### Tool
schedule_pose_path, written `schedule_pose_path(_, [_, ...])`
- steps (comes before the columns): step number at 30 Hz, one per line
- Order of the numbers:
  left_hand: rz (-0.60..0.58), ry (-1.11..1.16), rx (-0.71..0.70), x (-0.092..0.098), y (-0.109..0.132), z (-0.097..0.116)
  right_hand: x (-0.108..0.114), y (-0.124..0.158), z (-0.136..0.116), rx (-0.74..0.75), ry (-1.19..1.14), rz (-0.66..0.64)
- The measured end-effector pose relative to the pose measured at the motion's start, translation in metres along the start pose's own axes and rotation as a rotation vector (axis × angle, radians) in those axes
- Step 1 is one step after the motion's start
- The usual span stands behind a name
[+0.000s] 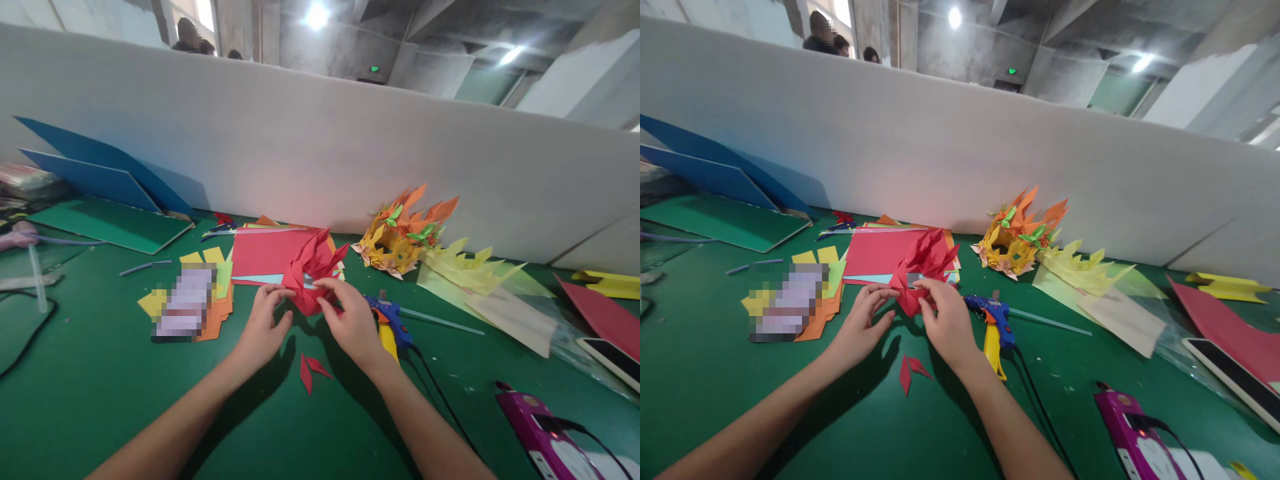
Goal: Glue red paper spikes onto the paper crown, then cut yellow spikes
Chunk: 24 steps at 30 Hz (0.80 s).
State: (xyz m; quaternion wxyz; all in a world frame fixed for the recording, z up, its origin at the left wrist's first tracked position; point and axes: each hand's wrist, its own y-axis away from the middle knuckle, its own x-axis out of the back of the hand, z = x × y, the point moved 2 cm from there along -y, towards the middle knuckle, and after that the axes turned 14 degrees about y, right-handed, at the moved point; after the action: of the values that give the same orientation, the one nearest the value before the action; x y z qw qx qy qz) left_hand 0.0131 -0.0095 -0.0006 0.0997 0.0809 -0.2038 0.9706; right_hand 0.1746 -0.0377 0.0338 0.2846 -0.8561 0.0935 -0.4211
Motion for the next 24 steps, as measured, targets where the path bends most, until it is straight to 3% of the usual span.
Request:
schedule_pose_path(4, [0.011,0.008,0.115,0.006,-0.007,-0.018,-0.007,0.003,-0.003,0.01,0.016,-0.138])
schedule_pose_path(8, [0.033,-0.059,0.241,0.011,-0.008,-0.018,0.026,0.004,0.017,-0.143,0.17,-0.009])
schedule_pose_path(12, [-0.218,-0.157,0.293,0.005,-0.003,-0.001,0.071,0.015,0.056,-0.429,0.49,-0.015])
schedule_pose_path(15, [-0.427,-0.176,0.197,-0.004,0.002,0.014,0.088,0.033,0.083,-0.727,0.593,-0.209])
schedule_pose_path(17, [-0.574,-0.191,0.124,-0.01,0.006,0.02,0.087,0.042,0.093,-0.804,0.511,-0.362])
schedule_pose_path(19, [-0.689,-0.207,0.072,-0.014,0.009,0.023,0.082,0.048,0.097,-0.787,0.373,-0.45])
schedule_pose_path(24, [-0.843,-0.249,0.051,-0.015,0.017,0.019,0.071,0.053,0.099,-0.873,0.115,-0.485])
